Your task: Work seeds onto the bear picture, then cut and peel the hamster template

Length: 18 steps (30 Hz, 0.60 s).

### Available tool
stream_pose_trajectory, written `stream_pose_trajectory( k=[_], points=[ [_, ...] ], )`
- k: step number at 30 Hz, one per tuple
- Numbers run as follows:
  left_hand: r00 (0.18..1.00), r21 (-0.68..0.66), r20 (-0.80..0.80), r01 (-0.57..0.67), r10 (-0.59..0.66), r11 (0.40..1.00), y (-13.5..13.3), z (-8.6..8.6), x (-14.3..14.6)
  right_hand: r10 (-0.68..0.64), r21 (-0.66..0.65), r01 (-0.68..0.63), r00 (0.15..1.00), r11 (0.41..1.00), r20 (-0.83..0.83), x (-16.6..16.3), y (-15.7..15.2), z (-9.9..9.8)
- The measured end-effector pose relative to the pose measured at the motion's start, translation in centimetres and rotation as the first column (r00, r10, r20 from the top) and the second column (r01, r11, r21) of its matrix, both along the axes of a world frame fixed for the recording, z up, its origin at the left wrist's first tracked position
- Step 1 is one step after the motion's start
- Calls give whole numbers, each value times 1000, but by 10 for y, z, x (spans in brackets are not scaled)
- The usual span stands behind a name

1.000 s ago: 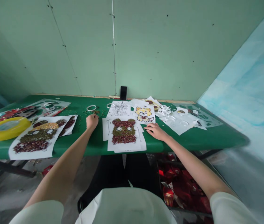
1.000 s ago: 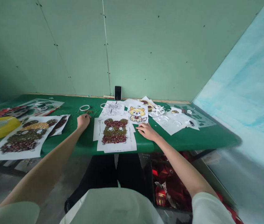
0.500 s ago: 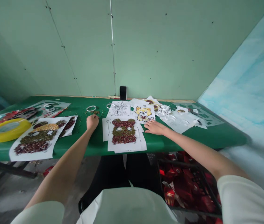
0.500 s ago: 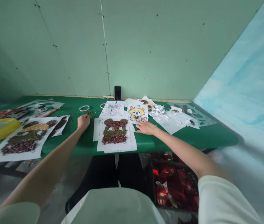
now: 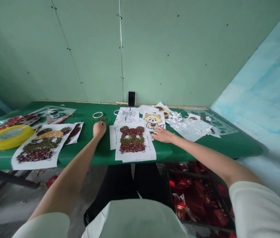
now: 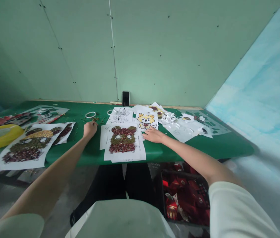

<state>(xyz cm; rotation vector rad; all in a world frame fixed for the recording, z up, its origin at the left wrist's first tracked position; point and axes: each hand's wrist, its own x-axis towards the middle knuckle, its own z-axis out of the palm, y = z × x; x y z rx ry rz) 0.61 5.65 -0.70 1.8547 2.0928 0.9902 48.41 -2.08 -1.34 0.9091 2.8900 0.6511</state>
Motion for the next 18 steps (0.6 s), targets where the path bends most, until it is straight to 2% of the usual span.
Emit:
stream_pose_trajectory(
  k=[6, 11, 18],
  points=[
    [1000, 26, -14, 16, -15, 1000, 1, -2, 0, -73, -154, 51, 987, 987, -143, -5, 0, 0],
    [999, 29, -22, 25, -25, 999, 0, -2, 1, -93, -206, 60, 984, 977, -155, -7, -2, 1],
    [999, 38, -43, 29, -27, 999, 0, -2, 1, -108, -209, 92, 992, 974, -67, -9, -2, 3]
  ],
)
